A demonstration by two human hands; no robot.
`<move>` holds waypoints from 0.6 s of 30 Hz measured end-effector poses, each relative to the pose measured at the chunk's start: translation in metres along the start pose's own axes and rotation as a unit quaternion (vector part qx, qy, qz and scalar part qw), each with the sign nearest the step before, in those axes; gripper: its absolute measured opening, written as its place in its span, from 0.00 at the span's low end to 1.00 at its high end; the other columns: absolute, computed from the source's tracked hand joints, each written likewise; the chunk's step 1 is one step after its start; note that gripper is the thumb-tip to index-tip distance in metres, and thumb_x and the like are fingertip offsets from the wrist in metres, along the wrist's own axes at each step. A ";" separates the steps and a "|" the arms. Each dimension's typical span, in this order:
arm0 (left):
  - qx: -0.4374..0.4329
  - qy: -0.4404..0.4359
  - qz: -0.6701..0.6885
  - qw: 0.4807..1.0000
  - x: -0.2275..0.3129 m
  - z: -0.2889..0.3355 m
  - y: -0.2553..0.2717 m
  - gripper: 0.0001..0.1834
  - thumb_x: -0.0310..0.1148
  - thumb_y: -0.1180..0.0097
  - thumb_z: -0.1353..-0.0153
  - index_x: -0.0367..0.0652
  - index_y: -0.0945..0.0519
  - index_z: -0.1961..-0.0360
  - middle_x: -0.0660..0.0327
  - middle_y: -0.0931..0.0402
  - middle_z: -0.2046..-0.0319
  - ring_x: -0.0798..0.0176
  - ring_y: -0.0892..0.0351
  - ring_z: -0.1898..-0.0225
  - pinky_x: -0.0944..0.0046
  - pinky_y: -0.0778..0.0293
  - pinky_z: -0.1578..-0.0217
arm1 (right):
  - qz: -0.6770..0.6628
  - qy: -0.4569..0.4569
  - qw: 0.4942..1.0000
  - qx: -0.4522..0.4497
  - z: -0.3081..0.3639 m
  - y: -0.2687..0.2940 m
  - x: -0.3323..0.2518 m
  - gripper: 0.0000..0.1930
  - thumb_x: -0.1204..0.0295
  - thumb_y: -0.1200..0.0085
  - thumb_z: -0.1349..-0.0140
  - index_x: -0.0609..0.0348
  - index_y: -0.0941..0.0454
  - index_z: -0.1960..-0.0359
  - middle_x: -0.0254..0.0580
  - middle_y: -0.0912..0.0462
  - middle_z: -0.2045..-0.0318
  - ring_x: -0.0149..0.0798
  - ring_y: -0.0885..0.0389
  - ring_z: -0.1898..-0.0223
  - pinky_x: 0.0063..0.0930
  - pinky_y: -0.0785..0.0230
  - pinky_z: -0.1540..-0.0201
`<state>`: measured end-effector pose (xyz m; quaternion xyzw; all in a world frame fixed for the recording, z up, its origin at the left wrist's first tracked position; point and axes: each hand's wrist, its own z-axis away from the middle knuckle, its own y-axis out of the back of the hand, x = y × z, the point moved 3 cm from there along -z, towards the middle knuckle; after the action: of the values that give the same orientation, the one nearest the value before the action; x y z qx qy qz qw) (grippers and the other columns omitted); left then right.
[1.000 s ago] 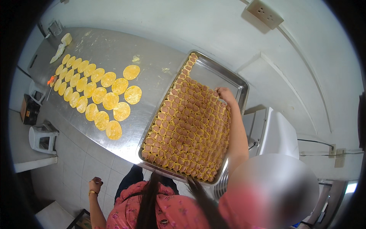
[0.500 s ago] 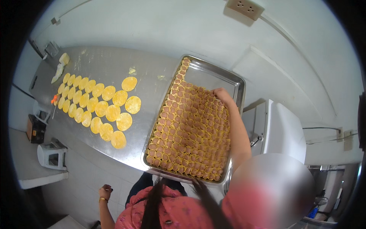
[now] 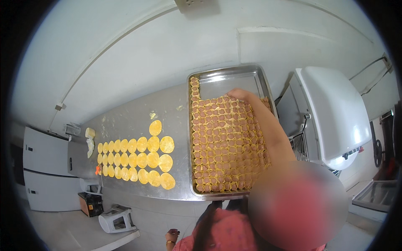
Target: The person places a small brown filling onto yellow circular dough pieces, folds them into half-moon shapes, and arranges them on a metal tray. Another person is visible in the background preparing dough.
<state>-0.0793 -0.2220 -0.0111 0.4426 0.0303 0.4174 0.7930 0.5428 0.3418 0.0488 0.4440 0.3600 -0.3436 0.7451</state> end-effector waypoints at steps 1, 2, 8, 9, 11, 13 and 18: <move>0.007 -0.009 0.003 1.000 0.004 0.000 0.002 0.09 0.30 0.38 0.53 0.42 0.19 0.68 0.60 0.19 0.76 0.67 0.19 0.78 0.67 0.22 0.75 | -0.012 -0.005 1.000 -0.003 0.000 -0.003 0.002 0.27 0.53 0.54 0.42 0.67 0.23 0.55 0.53 0.20 0.58 0.45 0.23 0.57 0.36 0.34 0.51; 0.014 -0.008 -0.013 1.000 0.004 -0.001 0.004 0.09 0.30 0.38 0.53 0.42 0.19 0.68 0.60 0.19 0.76 0.67 0.19 0.78 0.67 0.22 0.75 | 0.000 -0.010 1.000 0.009 0.000 -0.003 0.003 0.27 0.53 0.53 0.42 0.67 0.23 0.54 0.53 0.20 0.58 0.45 0.23 0.57 0.36 0.34 0.52; -0.003 -0.011 0.051 0.999 -0.011 -0.021 -0.002 0.09 0.31 0.38 0.52 0.42 0.18 0.68 0.59 0.18 0.76 0.66 0.19 0.77 0.67 0.22 0.74 | 0.014 0.018 1.000 -0.002 -0.020 0.002 0.011 0.27 0.51 0.53 0.42 0.63 0.22 0.53 0.48 0.20 0.61 0.44 0.25 0.58 0.36 0.36 0.50; -0.003 -0.006 0.036 0.999 -0.012 -0.022 -0.002 0.10 0.32 0.38 0.52 0.43 0.18 0.68 0.59 0.18 0.75 0.66 0.19 0.77 0.67 0.22 0.74 | 0.019 0.032 0.999 -0.002 -0.024 0.004 0.009 0.29 0.49 0.54 0.42 0.65 0.23 0.53 0.51 0.20 0.58 0.46 0.24 0.56 0.37 0.35 0.50; -0.003 0.007 0.005 1.000 -0.012 -0.022 -0.001 0.10 0.33 0.37 0.53 0.43 0.18 0.68 0.59 0.18 0.75 0.67 0.19 0.77 0.67 0.22 0.73 | 0.008 0.032 0.999 0.001 -0.027 0.004 0.009 0.30 0.48 0.54 0.42 0.65 0.25 0.50 0.53 0.22 0.53 0.48 0.25 0.53 0.37 0.36 0.48; -0.004 0.003 -0.033 0.999 -0.009 -0.019 0.001 0.11 0.35 0.36 0.53 0.44 0.18 0.68 0.60 0.18 0.75 0.66 0.19 0.77 0.66 0.22 0.72 | -0.022 -0.003 1.000 0.011 -0.025 0.003 0.009 0.29 0.49 0.55 0.40 0.59 0.26 0.47 0.49 0.23 0.50 0.46 0.28 0.48 0.35 0.39 0.44; -0.005 0.027 -0.036 0.999 -0.008 -0.008 0.000 0.12 0.37 0.35 0.54 0.45 0.17 0.67 0.60 0.18 0.75 0.65 0.18 0.76 0.65 0.22 0.70 | -0.021 -0.015 0.999 -0.023 -0.015 -0.011 0.004 0.32 0.45 0.58 0.39 0.59 0.28 0.45 0.50 0.30 0.42 0.47 0.32 0.43 0.38 0.41 0.41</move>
<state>-0.0874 -0.2221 -0.0184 0.4257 0.0656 0.4004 0.8088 0.5320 0.3505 0.0361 0.4142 0.3659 -0.3575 0.7529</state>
